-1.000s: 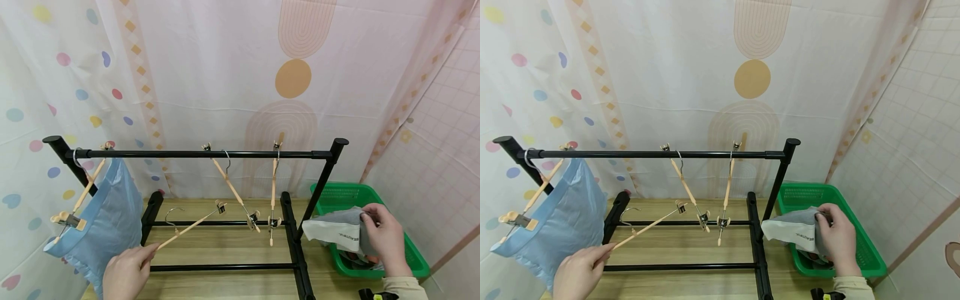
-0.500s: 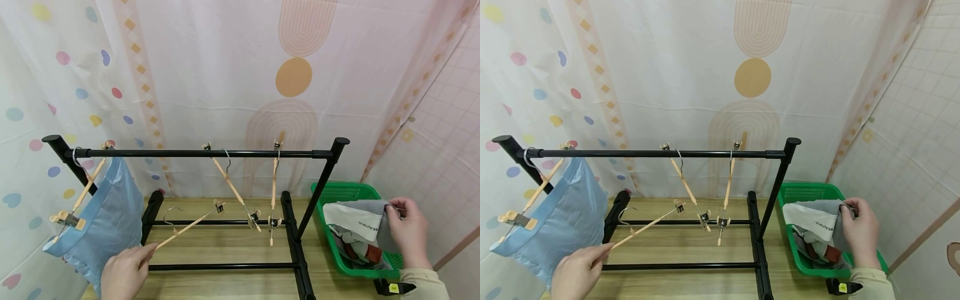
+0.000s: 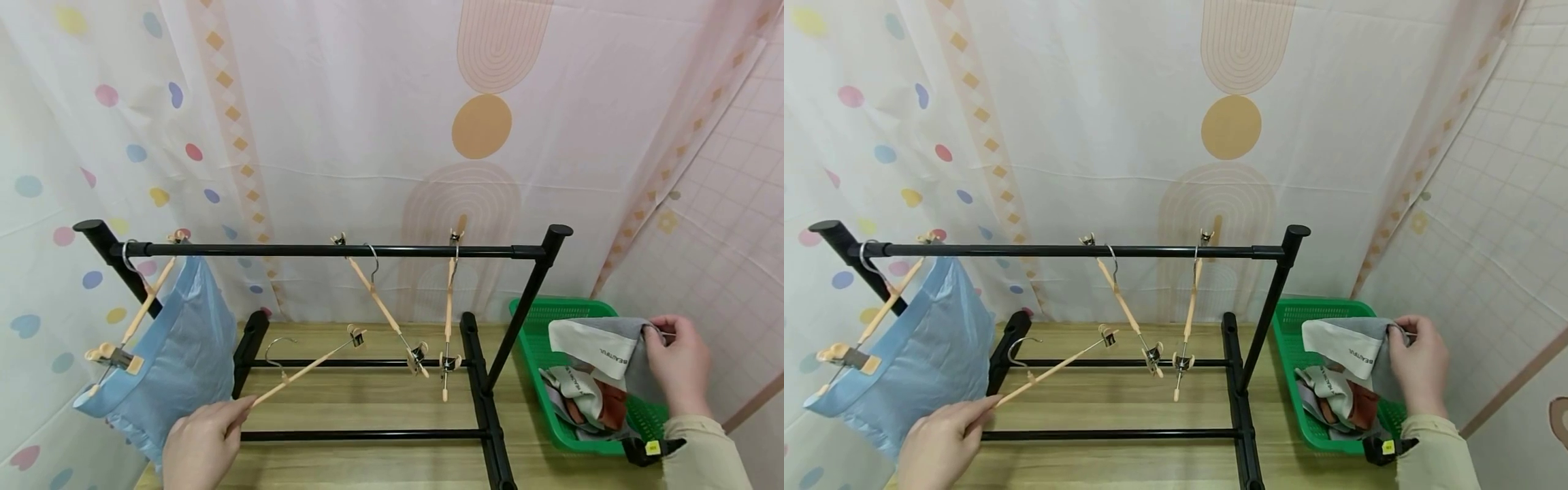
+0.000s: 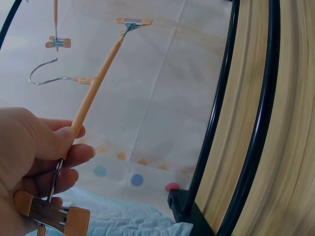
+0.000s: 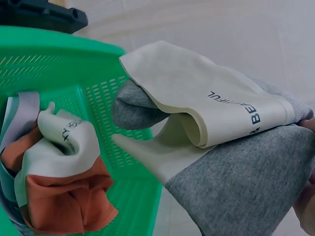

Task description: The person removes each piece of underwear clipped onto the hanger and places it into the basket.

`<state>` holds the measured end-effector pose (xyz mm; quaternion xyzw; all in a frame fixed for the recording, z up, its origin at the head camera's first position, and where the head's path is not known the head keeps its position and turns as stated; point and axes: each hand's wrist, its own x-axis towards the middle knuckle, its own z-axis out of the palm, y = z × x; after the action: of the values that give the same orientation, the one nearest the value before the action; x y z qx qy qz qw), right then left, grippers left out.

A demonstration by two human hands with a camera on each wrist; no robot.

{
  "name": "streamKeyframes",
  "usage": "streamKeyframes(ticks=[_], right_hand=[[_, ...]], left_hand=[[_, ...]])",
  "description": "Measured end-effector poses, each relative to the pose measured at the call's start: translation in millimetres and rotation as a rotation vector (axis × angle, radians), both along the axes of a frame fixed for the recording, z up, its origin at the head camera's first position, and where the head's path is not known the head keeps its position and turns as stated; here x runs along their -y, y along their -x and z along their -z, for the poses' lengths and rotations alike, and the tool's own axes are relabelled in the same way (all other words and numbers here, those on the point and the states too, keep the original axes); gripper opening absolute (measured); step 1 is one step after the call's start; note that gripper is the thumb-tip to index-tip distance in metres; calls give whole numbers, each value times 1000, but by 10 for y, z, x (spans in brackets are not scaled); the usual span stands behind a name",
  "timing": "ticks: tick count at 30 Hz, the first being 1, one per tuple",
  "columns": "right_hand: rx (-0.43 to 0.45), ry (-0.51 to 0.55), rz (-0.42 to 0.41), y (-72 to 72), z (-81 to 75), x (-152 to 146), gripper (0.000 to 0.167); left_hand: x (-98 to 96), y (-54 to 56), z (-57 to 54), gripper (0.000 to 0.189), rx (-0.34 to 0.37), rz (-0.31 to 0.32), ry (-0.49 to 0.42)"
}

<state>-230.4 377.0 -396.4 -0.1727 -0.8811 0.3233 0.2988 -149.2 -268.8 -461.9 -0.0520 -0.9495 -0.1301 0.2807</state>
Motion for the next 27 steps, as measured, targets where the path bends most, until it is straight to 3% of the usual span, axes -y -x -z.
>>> streamKeyframes(ticks=[15, 21, 27], right_hand=[[-7, 4, -3, 93, 65, -142, 26], [123, 6, -172, 77, 169, -155, 46], [130, -14, -242, 53, 306, -150, 47]], left_hand=[[-6, 8, -52, 34, -25, -32, -10], [-5, -9, -67, 33, 7, -54, -16], [2, -12, -87, 31, -35, -51, -13]])
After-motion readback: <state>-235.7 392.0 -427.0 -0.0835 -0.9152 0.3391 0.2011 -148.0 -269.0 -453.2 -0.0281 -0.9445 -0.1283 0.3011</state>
